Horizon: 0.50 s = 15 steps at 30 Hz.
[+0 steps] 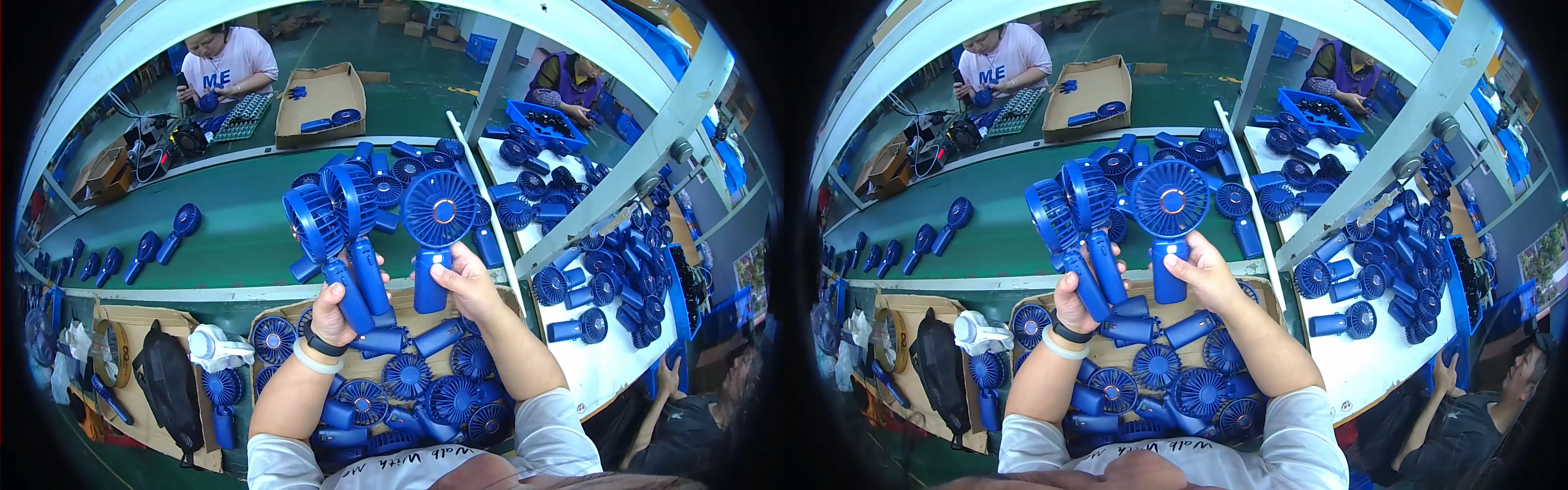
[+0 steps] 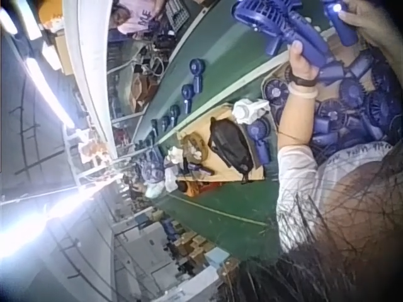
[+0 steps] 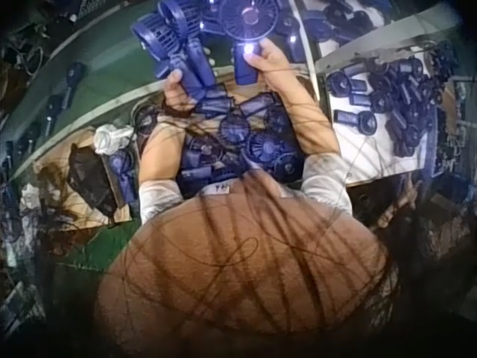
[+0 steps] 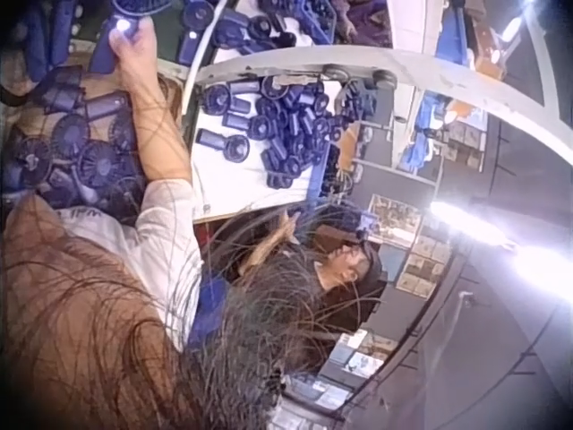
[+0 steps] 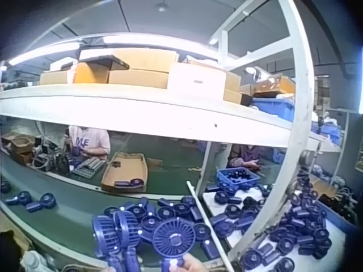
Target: The person sorts handheld fans on an assembly line by hand, inspecting each fan and arranging them on a work bench.
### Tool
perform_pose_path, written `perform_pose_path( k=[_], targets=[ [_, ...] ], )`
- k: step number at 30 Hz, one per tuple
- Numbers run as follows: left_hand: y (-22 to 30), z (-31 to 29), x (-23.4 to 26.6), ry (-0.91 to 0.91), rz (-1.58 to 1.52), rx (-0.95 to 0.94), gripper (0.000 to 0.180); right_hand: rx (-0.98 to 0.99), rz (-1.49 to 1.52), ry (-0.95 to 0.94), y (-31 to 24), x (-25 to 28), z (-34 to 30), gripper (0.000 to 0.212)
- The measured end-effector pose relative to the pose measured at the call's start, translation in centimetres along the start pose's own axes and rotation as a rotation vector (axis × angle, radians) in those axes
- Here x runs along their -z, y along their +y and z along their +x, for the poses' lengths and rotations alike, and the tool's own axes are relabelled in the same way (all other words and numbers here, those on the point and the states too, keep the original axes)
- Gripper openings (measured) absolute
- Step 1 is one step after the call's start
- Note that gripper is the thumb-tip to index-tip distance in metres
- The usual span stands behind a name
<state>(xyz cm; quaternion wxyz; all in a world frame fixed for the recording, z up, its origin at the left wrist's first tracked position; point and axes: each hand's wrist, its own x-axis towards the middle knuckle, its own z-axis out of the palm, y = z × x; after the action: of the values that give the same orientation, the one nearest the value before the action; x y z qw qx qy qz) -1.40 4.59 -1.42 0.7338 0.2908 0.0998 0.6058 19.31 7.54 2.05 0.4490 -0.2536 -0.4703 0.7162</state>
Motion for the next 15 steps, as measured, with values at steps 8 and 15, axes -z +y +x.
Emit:
perform_pose_path(
  k=[8,15],
  targets=[
    [-0.06,0.07,-0.65,0.024,0.054,0.017,0.083,0.092,-0.215,0.075,0.35,0.38,0.20,0.042],
    [-0.26,0.12,-0.42,0.021,0.053,0.025,0.083,0.075,-0.238,0.074,0.22,0.82,0.29,0.046]
  ],
)
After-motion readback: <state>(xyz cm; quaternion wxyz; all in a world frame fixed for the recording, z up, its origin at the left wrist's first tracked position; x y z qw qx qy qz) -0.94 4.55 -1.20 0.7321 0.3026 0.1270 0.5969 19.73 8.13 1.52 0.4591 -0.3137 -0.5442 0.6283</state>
